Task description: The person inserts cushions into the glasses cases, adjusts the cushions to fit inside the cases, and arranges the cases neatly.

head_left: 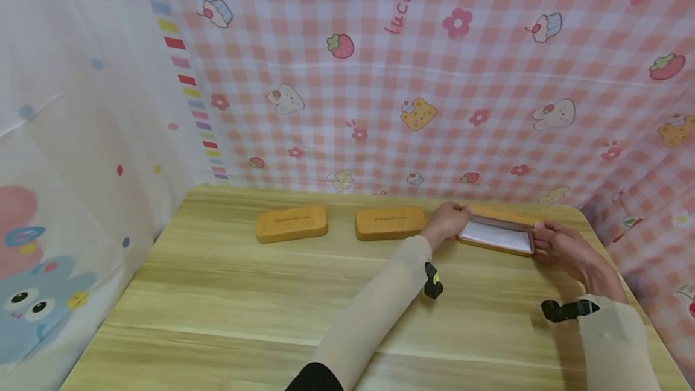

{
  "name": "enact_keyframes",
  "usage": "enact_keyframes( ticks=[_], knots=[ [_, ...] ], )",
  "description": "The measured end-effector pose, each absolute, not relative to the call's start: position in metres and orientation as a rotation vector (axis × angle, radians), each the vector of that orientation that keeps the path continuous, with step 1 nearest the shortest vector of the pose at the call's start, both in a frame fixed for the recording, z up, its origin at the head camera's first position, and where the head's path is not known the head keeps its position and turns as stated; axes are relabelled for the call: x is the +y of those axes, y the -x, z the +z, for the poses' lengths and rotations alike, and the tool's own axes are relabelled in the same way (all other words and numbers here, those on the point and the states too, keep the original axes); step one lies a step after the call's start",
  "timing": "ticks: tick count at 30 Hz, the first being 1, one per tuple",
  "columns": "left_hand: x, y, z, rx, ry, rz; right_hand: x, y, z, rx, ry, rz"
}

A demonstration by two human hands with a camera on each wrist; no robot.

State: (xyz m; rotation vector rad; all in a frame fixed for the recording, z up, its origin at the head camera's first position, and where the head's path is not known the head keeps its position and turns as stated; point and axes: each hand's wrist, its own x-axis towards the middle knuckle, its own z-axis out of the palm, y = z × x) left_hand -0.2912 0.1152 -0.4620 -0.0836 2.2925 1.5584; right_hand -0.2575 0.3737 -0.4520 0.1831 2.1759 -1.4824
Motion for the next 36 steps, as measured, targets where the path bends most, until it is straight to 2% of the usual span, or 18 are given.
enact_keyframes(
  ticks=[11,22,36],
  knots=[
    [0.11,0.286,-0.462,2.299,0.007,1.539,0.379,0.25,-0.46,2.215,-0.11,-1.538],
    [0.109,0.272,-0.462,2.361,0.044,1.571,0.384,0.247,-0.469,2.221,-0.13,-1.601],
    [0.115,0.273,-0.474,2.454,0.013,1.615,0.382,0.242,-0.476,2.544,-0.073,-1.328]
  ],
)
